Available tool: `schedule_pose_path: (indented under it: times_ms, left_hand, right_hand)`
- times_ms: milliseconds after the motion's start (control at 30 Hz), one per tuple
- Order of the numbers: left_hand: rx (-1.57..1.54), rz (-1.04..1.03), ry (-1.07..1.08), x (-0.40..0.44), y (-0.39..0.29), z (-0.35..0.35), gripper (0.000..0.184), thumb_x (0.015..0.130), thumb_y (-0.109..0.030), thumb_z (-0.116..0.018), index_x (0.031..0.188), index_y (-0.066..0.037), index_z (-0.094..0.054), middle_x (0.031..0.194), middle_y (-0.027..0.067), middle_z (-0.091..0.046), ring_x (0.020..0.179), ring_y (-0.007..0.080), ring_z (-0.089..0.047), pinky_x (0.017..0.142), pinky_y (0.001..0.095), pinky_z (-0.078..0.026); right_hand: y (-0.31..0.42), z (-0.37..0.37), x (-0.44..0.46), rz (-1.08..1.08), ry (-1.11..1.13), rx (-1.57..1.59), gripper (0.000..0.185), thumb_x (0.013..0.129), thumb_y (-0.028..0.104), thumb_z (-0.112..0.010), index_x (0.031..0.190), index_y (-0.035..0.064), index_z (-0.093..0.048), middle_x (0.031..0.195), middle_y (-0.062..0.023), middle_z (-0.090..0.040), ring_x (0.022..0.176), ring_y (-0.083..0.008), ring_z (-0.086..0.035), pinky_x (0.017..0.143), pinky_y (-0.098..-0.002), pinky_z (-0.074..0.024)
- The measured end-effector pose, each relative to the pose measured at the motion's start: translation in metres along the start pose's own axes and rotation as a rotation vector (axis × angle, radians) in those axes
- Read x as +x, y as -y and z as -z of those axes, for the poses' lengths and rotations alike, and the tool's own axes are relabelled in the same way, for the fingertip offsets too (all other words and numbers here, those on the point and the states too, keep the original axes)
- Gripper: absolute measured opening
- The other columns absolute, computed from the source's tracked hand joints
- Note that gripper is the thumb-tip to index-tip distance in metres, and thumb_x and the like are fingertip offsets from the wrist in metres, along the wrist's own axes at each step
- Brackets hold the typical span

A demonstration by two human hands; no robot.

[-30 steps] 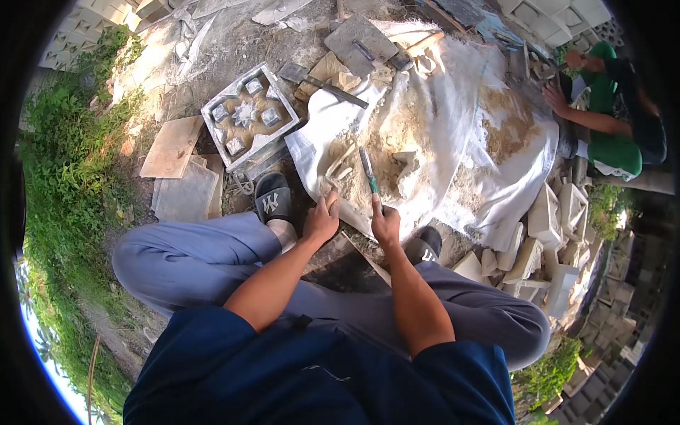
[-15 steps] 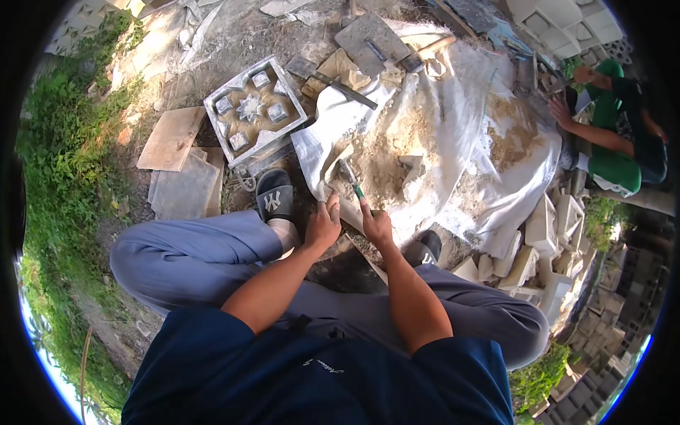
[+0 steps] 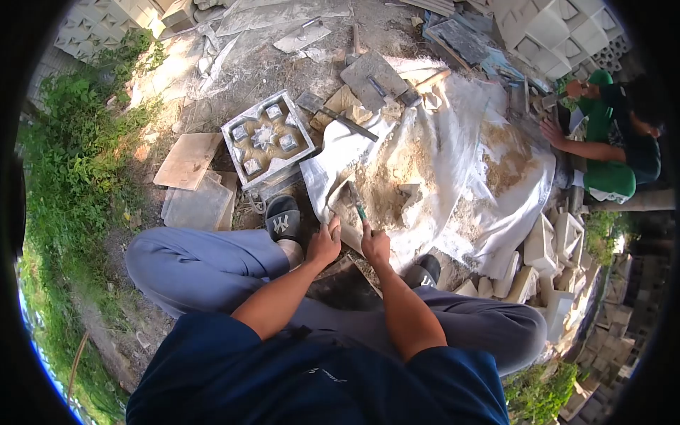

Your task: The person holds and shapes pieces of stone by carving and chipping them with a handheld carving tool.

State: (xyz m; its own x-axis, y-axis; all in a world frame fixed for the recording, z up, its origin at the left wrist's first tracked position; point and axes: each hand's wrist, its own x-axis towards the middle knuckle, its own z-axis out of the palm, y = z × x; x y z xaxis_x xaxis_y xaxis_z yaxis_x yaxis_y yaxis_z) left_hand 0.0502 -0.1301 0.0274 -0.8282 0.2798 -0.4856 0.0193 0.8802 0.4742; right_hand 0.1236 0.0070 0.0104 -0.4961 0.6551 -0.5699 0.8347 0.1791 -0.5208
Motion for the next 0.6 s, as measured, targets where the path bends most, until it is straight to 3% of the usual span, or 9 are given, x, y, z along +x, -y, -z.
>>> schedule_pose_path:
  times_ms: [100,233,300,400,533,600]
  left_hand:
    - [-0.026,0.029,0.012,-0.002,-0.004,0.005,0.051,0.093,-0.047,-0.044,0.116,-0.002,-0.049,0.1,0.0315,-0.062,0.094,0.0473,-0.061,0.083,0.0551,-0.048]
    - [-0.016,0.024,0.006,-0.002,-0.001,0.001,0.051,0.093,-0.046,-0.045,0.115,-0.001,-0.049,0.1,0.0324,-0.062,0.094,0.0479,-0.061,0.083,0.0542,-0.048]
    - [-0.023,0.001,-0.013,-0.006,-0.005,0.004,0.05,0.093,-0.046,-0.045,0.114,-0.001,-0.049,0.1,0.0326,-0.062,0.094,0.0481,-0.061,0.083,0.0538,-0.048]
    - [-0.018,-0.007,-0.027,0.001,-0.004,0.007,0.049,0.092,-0.045,-0.046,0.112,-0.001,-0.05,0.1,0.0325,-0.062,0.093,0.0483,-0.061,0.082,0.0534,-0.049]
    - [-0.038,0.01,0.012,-0.003,-0.001,0.005,0.049,0.092,-0.046,-0.047,0.111,-0.001,-0.05,0.098,0.0328,-0.062,0.093,0.0485,-0.061,0.082,0.0531,-0.049]
    - [-0.049,0.02,0.033,-0.004,-0.003,0.004,0.051,0.091,-0.046,-0.047,0.114,-0.001,-0.049,0.099,0.0334,-0.062,0.093,0.0489,-0.061,0.083,0.0532,-0.049]
  right_hand:
    - [0.004,0.002,-0.01,0.165,-0.133,0.182,0.073,0.092,0.057,-0.048,0.062,-0.0091,-0.055,0.06,-0.0313,-0.051,0.052,-0.0415,-0.049,0.055,-0.0469,-0.0382]
    - [-0.021,-0.017,-0.005,0.268,-0.239,0.141,0.074,0.091,0.059,-0.047,0.066,-0.009,-0.059,0.062,-0.0317,-0.054,0.058,-0.0434,-0.055,0.059,-0.049,-0.0411]
    - [-0.043,-0.028,0.009,0.075,-0.179,-0.031,0.074,0.09,0.061,-0.046,0.069,-0.0081,-0.063,0.065,-0.0317,-0.057,0.065,-0.0452,-0.06,0.063,-0.0509,-0.0433]
    - [-0.007,0.005,-0.008,0.044,-0.054,-0.029,0.069,0.09,0.058,-0.047,0.076,-0.0061,-0.068,0.075,-0.0318,-0.062,0.079,-0.0465,-0.063,0.072,-0.0511,-0.0478]
    - [0.009,0.006,-0.011,0.215,-0.101,0.129,0.064,0.093,0.053,-0.048,0.071,-0.0052,-0.064,0.07,-0.03,-0.06,0.075,-0.0489,-0.06,0.069,-0.0541,-0.0452]
    - [-0.001,-0.003,-0.009,0.201,-0.135,0.072,0.064,0.091,0.056,-0.049,0.075,-0.0038,-0.066,0.073,-0.0303,-0.061,0.077,-0.0485,-0.061,0.071,-0.0546,-0.0454]
